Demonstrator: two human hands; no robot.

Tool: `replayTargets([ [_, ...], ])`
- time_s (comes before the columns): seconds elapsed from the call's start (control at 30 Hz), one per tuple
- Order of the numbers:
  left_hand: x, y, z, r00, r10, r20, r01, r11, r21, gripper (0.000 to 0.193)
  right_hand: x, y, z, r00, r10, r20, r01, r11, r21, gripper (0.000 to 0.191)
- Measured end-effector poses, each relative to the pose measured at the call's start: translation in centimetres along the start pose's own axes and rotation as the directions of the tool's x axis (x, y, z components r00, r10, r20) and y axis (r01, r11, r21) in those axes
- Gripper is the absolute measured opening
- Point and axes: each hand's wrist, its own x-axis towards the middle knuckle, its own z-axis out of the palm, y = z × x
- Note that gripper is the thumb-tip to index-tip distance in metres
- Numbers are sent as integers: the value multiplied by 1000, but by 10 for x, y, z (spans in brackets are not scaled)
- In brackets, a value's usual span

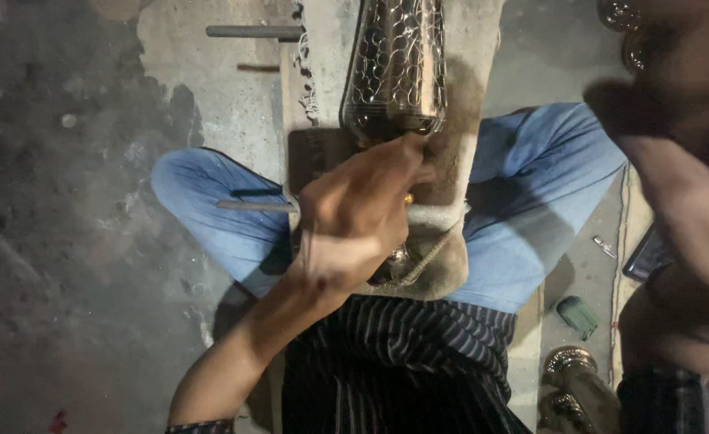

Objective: The person sits on the floor with a brass vase resting on a cloth pad and hammers a decorative pattern into its surface. They hold a metal punch against the vase with one hand and strike it repeatedly with a wooden mallet held in the other hand, repositioning the punch along the vase body as they work.

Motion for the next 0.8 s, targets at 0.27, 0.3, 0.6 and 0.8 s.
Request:
replayTargets([
  [0.27,30,-20,-18,972,145,185,-107,974,-202,21,-53,48,32,909,228,-350,-108,938,329,67],
  [0.3,33,-21,-16,948,117,296,-60,979,-196,25,-50,51,44,912,130,-389,-89,989,120,69],
  [0.6,63,-18,-4,819,192,540,-141,981,-136,48,-51,47,98,840,494,-224,-325,789,522,49],
  [0.8,61,-16,3,819,156,553,-155,987,-49,51,-46,51,62,929,232,-289,-129,934,333,42],
])
